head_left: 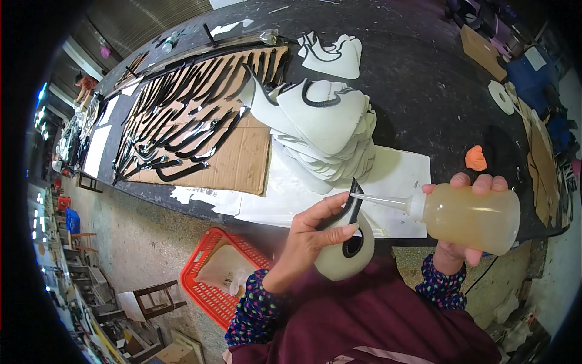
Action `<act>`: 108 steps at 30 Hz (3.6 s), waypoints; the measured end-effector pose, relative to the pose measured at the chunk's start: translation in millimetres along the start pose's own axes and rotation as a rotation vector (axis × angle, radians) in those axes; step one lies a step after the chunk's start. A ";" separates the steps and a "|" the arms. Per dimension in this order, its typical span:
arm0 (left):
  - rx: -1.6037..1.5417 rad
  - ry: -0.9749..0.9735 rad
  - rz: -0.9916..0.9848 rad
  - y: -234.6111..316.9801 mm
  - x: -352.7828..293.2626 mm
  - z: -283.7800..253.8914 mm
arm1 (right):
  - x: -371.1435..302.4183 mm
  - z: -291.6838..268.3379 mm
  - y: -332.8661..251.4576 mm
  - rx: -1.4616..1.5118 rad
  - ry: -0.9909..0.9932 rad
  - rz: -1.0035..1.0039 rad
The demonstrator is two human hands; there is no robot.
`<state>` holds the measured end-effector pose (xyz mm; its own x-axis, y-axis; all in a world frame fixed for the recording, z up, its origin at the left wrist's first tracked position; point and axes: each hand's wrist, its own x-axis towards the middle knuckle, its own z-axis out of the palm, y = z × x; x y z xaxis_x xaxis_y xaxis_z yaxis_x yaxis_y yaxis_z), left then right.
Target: Applying glue to the edges of shoe upper components using a nozzle bottle in a factory setting.
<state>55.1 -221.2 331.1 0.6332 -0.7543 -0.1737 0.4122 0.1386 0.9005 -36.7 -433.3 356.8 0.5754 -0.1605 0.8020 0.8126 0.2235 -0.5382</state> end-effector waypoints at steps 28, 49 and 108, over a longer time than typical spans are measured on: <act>-0.102 -0.004 -0.023 -8.5 2.7 -0.3 | -12.2 3.6 -4.0 -0.125 0.232 0.052; -0.197 -0.018 -0.107 -10.4 7.7 0.7 | -21.0 -8.1 -3.4 -0.048 0.243 0.063; 1.676 0.355 0.270 59.3 222.1 -84.3 | -86.6 -162.9 27.5 0.151 0.731 0.196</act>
<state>275.3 -326.4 312.3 0.7602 -0.6259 0.1739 -0.6476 -0.7089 0.2793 -49.1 -569.9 230.3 0.6657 -0.6866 0.2923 0.6979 0.4341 -0.5696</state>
